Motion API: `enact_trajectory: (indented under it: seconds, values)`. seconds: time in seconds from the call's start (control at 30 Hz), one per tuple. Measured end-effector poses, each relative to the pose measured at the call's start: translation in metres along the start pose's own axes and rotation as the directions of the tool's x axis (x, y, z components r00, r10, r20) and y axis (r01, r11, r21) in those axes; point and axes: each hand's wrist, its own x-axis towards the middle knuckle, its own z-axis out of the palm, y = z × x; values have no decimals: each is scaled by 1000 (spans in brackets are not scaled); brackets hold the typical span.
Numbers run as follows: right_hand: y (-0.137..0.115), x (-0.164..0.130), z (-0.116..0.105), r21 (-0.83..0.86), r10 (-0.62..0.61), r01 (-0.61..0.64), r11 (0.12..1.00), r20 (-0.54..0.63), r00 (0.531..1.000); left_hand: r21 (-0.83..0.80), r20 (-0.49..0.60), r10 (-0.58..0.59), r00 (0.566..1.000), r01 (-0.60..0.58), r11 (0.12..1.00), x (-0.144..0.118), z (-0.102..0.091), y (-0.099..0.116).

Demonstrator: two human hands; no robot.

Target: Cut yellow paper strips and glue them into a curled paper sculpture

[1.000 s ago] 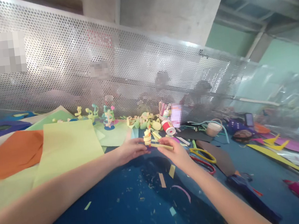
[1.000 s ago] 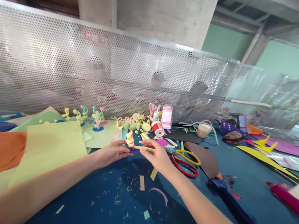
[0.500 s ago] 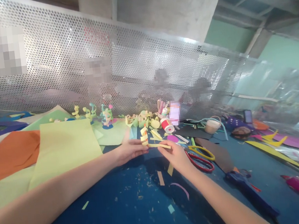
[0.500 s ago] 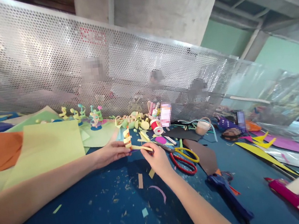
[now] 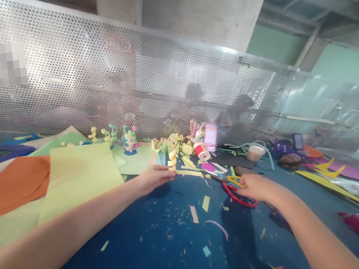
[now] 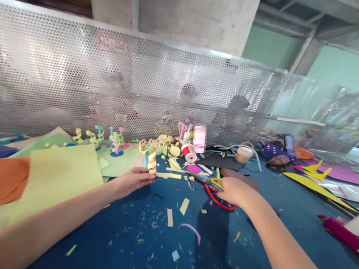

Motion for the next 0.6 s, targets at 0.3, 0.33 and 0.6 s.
enact_trajectory:
  seconds: [0.3, 0.33, 0.6]
  values:
    - [3, 6, 20, -162, 69, -59, 985, 61, 996, 76, 51, 41, 998, -45, 996, 2, -1, 1]
    - [4, 7, 21, -160, 61, -49, 986, 71, 996, 87, 54, 47, 997, -51, 995, 2, -2, 1]
    - [9, 0, 11, -140, 68, -60, 988, 48, 997, 332, 73, 100, 992, -119, 936, 0, -2, 9]
